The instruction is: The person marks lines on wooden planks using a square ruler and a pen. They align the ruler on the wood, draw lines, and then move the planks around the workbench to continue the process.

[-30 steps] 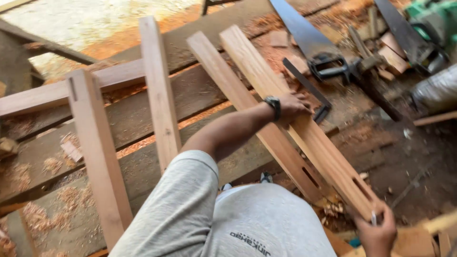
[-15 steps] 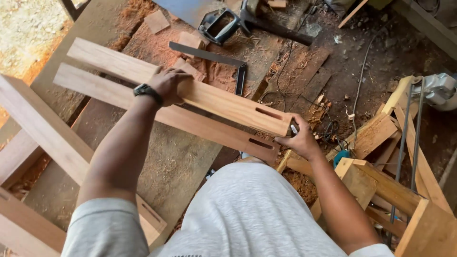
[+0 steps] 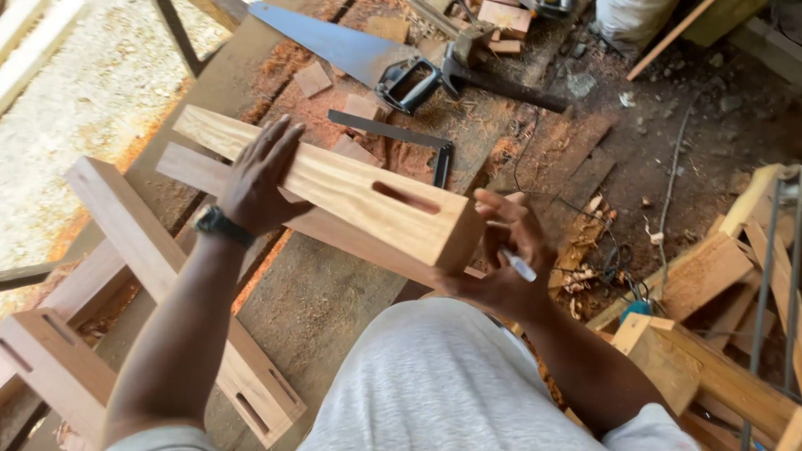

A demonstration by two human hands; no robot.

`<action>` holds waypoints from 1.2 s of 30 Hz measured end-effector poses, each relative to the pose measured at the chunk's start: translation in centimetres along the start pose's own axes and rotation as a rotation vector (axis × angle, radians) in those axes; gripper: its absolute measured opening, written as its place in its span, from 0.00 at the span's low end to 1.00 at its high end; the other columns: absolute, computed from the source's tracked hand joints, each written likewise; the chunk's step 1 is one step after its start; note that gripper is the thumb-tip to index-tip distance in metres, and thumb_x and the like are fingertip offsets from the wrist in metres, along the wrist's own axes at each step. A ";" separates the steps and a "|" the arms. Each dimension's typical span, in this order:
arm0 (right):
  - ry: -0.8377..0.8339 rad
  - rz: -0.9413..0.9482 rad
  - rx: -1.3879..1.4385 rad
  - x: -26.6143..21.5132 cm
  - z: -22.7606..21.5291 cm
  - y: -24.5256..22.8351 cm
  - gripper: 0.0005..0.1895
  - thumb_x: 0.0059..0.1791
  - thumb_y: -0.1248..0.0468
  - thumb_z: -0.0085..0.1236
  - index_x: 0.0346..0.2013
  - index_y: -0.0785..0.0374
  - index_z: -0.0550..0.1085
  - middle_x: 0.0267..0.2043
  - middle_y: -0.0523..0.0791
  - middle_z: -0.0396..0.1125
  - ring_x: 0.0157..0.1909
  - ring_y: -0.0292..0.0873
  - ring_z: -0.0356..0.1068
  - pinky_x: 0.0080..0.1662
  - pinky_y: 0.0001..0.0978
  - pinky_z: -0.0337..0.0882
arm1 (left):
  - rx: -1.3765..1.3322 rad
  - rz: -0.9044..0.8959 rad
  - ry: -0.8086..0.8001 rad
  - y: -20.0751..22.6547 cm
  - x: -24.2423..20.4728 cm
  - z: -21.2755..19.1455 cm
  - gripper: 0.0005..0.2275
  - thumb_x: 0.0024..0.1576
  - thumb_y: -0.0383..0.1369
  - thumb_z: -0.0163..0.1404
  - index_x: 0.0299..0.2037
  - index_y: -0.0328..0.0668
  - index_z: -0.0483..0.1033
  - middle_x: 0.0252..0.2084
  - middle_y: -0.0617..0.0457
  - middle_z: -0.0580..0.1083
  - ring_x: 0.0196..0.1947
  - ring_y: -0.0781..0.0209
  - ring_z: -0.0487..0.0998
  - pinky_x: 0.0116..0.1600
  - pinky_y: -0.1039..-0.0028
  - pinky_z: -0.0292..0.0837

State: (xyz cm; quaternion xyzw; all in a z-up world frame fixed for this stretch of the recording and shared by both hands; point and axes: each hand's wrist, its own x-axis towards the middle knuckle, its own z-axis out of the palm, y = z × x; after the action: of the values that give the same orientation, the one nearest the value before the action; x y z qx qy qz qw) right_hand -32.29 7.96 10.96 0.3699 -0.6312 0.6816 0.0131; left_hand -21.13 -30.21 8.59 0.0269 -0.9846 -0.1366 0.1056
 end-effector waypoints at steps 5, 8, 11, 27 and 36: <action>0.000 -0.042 0.057 3.2 3.6 -5.2 0.47 0.23 0.68 0.85 0.54 0.77 0.73 0.42 0.49 0.61 0.15 0.28 0.57 0.18 0.17 0.60 | -0.264 0.097 0.381 5.7 -2.0 -2.3 0.45 0.37 0.36 0.73 0.70 0.41 0.69 0.69 0.38 0.69 0.70 0.29 0.66 0.71 0.43 0.58; -0.028 -0.034 0.091 3.3 4.1 -5.4 0.50 0.25 0.62 0.87 0.57 0.75 0.71 0.43 0.48 0.59 0.18 0.29 0.61 0.20 0.16 0.61 | -0.274 0.060 0.538 10.0 -2.8 -2.8 0.39 0.44 0.44 0.73 0.67 0.43 0.72 0.67 0.44 0.71 0.71 0.34 0.67 0.74 0.48 0.53; -0.060 -0.006 0.195 3.6 4.7 -6.4 0.50 0.29 0.56 0.85 0.57 0.76 0.69 0.45 0.46 0.59 0.22 0.25 0.63 0.22 0.10 0.59 | -0.321 0.062 0.681 13.9 -2.8 -3.3 0.36 0.46 0.39 0.73 0.66 0.43 0.71 0.67 0.43 0.71 0.72 0.35 0.64 0.76 0.46 0.49; -0.398 0.066 0.365 2.7 -0.7 0.3 0.43 0.38 0.48 0.73 0.58 0.72 0.69 0.51 0.57 0.65 0.23 0.39 0.73 0.20 0.20 0.62 | -0.275 -0.126 0.885 19.2 -2.8 -0.8 0.27 0.49 0.46 0.71 0.56 0.45 0.79 0.58 0.49 0.78 0.66 0.40 0.73 0.78 0.56 0.46; -0.579 0.034 0.380 4.5 -1.7 1.0 0.21 0.48 0.65 0.62 0.54 0.72 0.76 0.41 0.60 0.73 0.34 0.46 0.76 0.26 0.27 0.67 | -0.231 -0.267 0.923 21.0 -3.6 -0.7 0.28 0.49 0.43 0.71 0.59 0.49 0.78 0.63 0.48 0.75 0.71 0.38 0.69 0.77 0.53 0.48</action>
State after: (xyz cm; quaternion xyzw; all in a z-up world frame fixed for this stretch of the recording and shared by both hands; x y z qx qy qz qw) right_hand -36.83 7.24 12.58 0.5333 -0.4767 0.6537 -0.2472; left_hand -18.00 -9.94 14.25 0.1988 -0.8015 -0.2311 0.5145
